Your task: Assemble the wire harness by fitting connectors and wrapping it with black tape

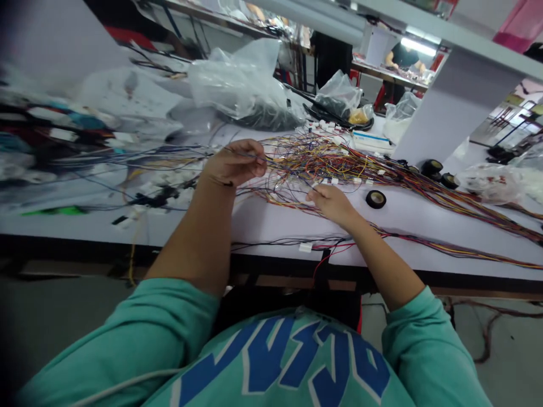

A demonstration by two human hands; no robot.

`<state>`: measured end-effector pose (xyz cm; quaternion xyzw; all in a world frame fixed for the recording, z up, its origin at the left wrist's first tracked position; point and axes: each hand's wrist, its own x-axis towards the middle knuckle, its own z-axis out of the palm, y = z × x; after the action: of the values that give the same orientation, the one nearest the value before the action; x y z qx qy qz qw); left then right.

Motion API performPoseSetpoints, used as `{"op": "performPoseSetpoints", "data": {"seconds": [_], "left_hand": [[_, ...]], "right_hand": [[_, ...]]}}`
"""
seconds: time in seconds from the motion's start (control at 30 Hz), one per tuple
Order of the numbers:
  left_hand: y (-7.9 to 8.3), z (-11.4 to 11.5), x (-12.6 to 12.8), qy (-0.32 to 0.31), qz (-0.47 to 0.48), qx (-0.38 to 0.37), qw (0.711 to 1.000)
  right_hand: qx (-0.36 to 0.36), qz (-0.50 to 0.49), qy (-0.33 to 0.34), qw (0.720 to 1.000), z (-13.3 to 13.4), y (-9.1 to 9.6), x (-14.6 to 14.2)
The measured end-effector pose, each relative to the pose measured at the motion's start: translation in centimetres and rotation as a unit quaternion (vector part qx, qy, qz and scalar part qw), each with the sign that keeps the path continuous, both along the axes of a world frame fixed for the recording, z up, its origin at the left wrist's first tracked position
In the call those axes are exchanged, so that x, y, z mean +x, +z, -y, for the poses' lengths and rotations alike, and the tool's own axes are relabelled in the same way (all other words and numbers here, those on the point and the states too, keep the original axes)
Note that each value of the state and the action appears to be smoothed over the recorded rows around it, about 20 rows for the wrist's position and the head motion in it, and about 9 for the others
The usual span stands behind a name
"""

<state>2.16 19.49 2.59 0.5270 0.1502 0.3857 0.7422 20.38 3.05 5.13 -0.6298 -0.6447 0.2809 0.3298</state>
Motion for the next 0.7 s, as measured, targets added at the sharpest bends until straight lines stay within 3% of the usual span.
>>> {"op": "performPoseSetpoints", "data": {"seconds": [0.13, 0.27, 0.47, 0.7], "left_hand": [[0.3, -0.1, -0.3, -0.022, 0.022, 0.031, 0.999], [0.6, -0.4, -1.3, 0.014, 0.021, 0.040, 0.999], [0.6, -0.9, -2.9, 0.033, 0.052, 0.061, 0.996], [0.7, -0.8, -2.9, -0.096, -0.094, 0.088, 0.987]], "right_hand": [[0.025, 0.019, 0.000, 1.000, -2.5, 0.0, -2.6], [0.037, -0.005, 0.009, 0.999, -4.5, -0.1, -4.9], [0.031, -0.076, 0.083, 0.993, -6.3, -0.4, -7.1], [0.010, -0.149, 0.046, 0.988, -6.6, -0.5, -7.2]]}}
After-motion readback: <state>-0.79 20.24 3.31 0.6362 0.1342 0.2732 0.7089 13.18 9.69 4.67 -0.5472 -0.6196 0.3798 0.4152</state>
